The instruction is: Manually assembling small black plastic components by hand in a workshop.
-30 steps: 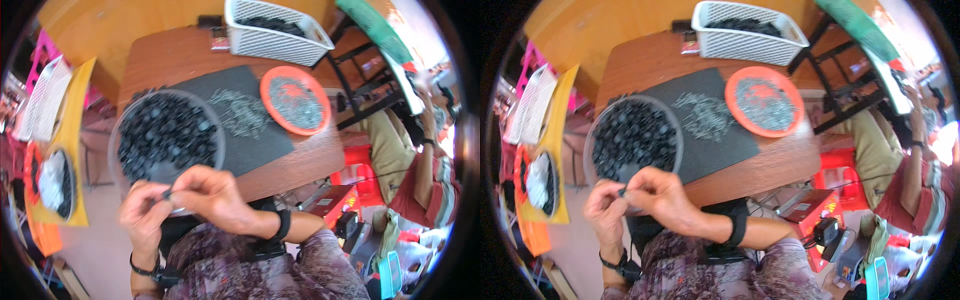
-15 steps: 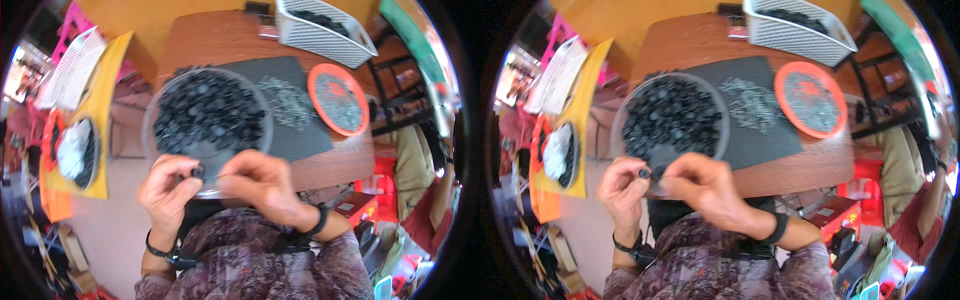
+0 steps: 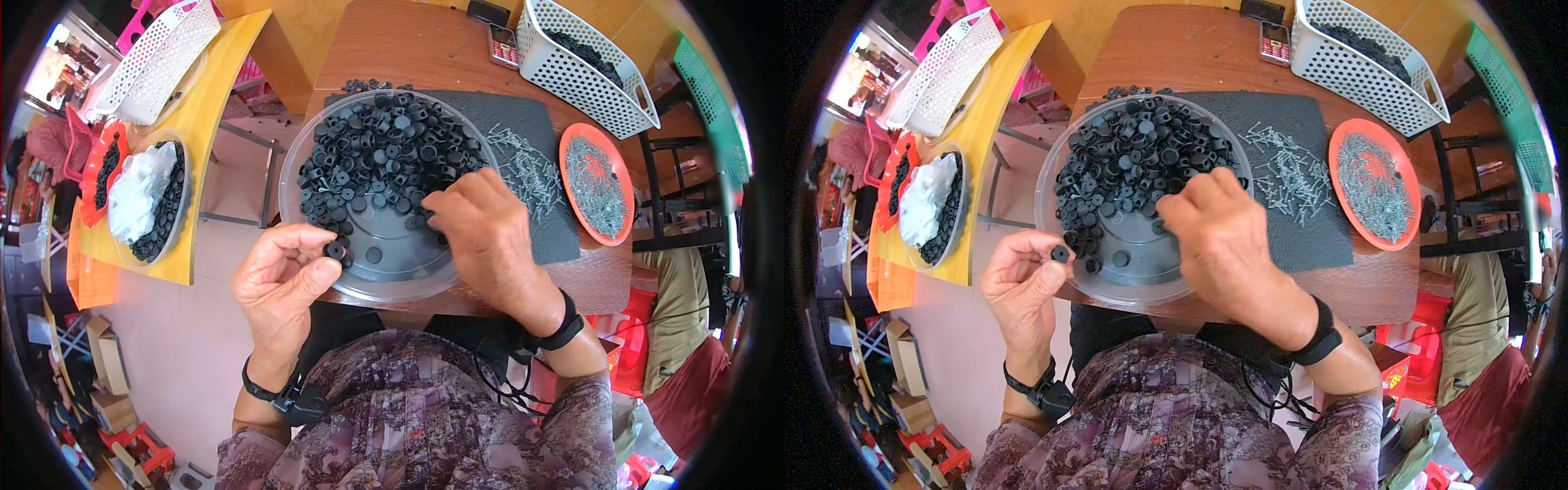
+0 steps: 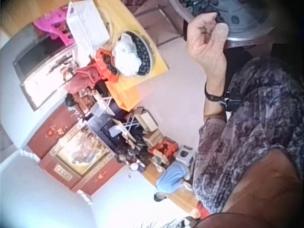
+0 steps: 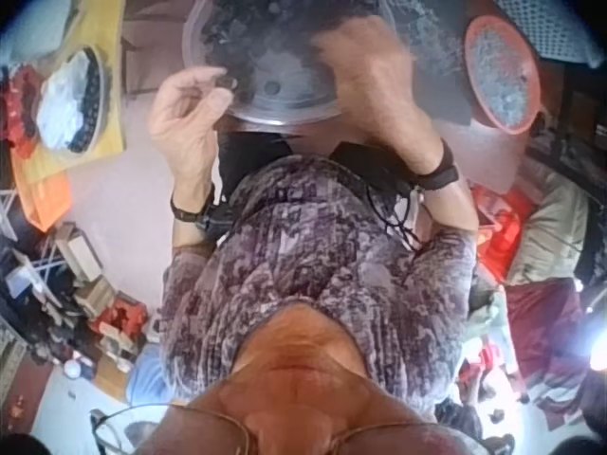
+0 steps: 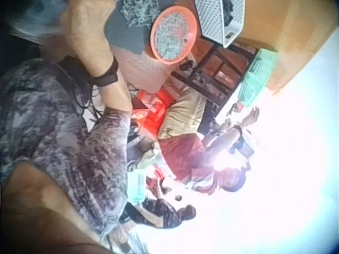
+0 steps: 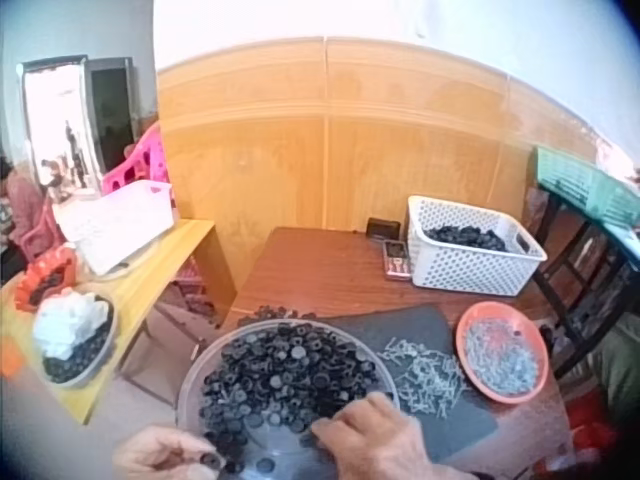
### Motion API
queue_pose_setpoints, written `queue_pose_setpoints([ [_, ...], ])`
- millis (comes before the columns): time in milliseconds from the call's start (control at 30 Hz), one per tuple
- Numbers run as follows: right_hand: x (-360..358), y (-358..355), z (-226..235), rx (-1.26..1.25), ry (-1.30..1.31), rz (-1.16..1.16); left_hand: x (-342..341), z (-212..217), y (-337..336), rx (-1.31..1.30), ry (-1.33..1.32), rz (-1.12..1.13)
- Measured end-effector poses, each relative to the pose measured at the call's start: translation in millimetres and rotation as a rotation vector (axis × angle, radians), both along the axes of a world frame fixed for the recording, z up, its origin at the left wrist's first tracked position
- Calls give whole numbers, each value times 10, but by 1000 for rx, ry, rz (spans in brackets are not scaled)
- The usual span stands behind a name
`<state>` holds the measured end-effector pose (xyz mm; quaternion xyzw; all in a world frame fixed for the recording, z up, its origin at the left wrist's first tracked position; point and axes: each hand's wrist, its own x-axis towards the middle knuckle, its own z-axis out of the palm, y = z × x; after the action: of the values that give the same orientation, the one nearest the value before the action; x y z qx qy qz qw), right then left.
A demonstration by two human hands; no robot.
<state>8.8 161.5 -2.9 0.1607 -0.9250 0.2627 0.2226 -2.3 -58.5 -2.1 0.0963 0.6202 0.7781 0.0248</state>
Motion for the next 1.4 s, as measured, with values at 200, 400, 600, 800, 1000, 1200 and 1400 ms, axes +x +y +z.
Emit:
queue_pose_setpoints([
  [200,65,303,176,114,61,-121,19,-49,85,15,-54,-56],
  [400,292,948,214,172,118,-379,69,-140,127,-147,62,-89],
  [600,463,894,-13,138,-41,-327,65,-84,224,-169,73,-139],
  [800,309,925,-262,364,-44,-291,70,-43,328,-159,44,-159],
  [1000,303,924,-300,333,-2,-230,52,-58,366,-141,26,-188],
  [1200,289,869,-260,368,8,-202,53,-26,413,-96,-52,-227],
  [1400,319,875,-234,232,77,-166,48,33,473,45,-221,-282],
])
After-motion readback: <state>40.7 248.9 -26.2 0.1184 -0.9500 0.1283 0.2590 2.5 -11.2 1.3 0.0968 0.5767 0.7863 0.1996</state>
